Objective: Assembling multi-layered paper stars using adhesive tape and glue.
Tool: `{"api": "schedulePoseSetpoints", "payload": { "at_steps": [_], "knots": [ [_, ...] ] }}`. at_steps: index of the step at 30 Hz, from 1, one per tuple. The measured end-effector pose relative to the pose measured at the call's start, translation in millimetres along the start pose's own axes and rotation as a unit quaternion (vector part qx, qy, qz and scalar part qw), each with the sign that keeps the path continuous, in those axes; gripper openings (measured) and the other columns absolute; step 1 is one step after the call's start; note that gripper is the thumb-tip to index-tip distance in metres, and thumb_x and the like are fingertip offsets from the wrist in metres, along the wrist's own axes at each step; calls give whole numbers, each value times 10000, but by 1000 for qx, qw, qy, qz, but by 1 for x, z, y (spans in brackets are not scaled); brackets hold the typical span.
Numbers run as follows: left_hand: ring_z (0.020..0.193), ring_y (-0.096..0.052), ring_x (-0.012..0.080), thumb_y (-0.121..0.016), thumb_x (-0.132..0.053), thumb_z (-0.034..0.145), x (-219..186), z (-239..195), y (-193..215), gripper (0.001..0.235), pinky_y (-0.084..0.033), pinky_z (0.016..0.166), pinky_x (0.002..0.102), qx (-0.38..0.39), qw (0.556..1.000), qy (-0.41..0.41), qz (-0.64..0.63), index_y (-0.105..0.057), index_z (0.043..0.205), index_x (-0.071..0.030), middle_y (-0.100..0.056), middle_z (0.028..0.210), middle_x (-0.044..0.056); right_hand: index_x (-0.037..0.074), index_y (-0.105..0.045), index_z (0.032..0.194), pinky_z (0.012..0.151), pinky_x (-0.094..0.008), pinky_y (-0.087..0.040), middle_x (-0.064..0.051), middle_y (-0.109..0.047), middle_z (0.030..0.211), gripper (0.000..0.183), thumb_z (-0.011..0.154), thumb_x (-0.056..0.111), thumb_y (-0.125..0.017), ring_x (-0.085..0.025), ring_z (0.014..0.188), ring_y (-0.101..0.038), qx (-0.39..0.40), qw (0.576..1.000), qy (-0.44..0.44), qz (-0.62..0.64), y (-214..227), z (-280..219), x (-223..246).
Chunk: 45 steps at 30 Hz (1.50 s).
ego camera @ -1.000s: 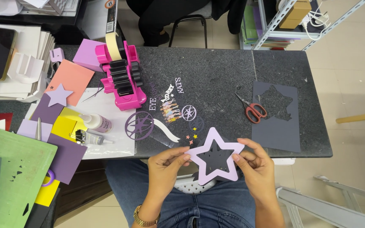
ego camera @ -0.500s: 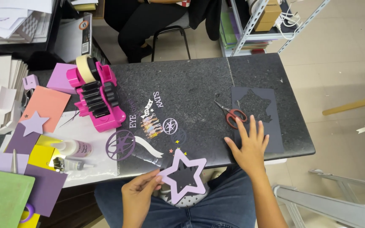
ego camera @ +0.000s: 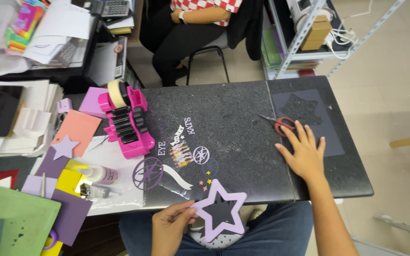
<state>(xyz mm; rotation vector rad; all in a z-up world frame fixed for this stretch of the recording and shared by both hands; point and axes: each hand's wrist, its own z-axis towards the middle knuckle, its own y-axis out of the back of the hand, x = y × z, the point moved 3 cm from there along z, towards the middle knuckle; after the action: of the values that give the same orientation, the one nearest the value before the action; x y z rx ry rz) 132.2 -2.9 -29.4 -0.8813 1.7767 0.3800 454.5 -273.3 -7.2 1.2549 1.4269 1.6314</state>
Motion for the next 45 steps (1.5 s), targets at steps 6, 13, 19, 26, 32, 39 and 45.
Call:
{"api": "schedulePoseSetpoints", "payload": {
  "at_steps": [6,13,19,26,32,39,45],
  "knots": [
    [718,-796,246,-824,52,783,-5,2,-26,232,-664,646,307,33,999,21,12,-854,1012,80,-849,821,225,362,-466,1524,1181,-713,-86,-72,-308,1683,613,954,587,-494,-362,1568,-170,-94,994,46,34,4,-2,-5],
    [707,-805,243,-824,32,792,-15,5,-58,209,-679,652,301,57,998,14,23,-858,996,60,-845,793,222,106,-655,1275,1217,-411,-358,-76,-678,1354,340,984,261,-574,-238,1425,-527,-95,904,126,398,18,-83,31],
    [722,-799,211,-807,3,816,-32,8,-75,209,-685,668,277,94,994,6,52,-847,1017,42,-840,804,211,69,-662,1328,1059,-425,-497,-85,-707,1345,377,970,174,-608,-274,1232,-648,17,872,254,418,46,-130,68],
    [735,-792,195,-802,-18,826,-42,7,-79,205,-683,702,274,115,991,-6,68,-840,1023,24,-837,816,191,132,-609,1398,1051,-406,-437,-20,-685,1343,493,925,252,-684,-236,1269,-592,-15,935,293,202,47,-139,59],
    [740,-793,192,-799,-34,831,-41,5,-78,194,-683,699,269,121,989,6,82,-840,1014,16,-840,837,181,124,-666,1311,1021,-398,-452,9,-727,1235,429,897,227,-712,-216,1207,-616,-53,942,300,139,46,-137,58],
    [730,-781,187,-810,-37,828,-38,3,-74,195,-679,694,264,129,986,33,99,-845,1012,17,-826,809,170,142,-709,1225,965,-399,-452,26,-742,1145,346,908,282,-698,-210,1138,-642,-43,943,321,80,35,-137,56],
    [713,-778,147,-825,-76,824,-44,3,-65,222,-685,711,250,164,974,43,153,-849,1036,-15,-845,841,129,160,-739,1203,930,-376,-462,3,-733,1086,364,849,242,-764,-196,1065,-666,22,938,332,99,29,-139,50]
  ]
}}
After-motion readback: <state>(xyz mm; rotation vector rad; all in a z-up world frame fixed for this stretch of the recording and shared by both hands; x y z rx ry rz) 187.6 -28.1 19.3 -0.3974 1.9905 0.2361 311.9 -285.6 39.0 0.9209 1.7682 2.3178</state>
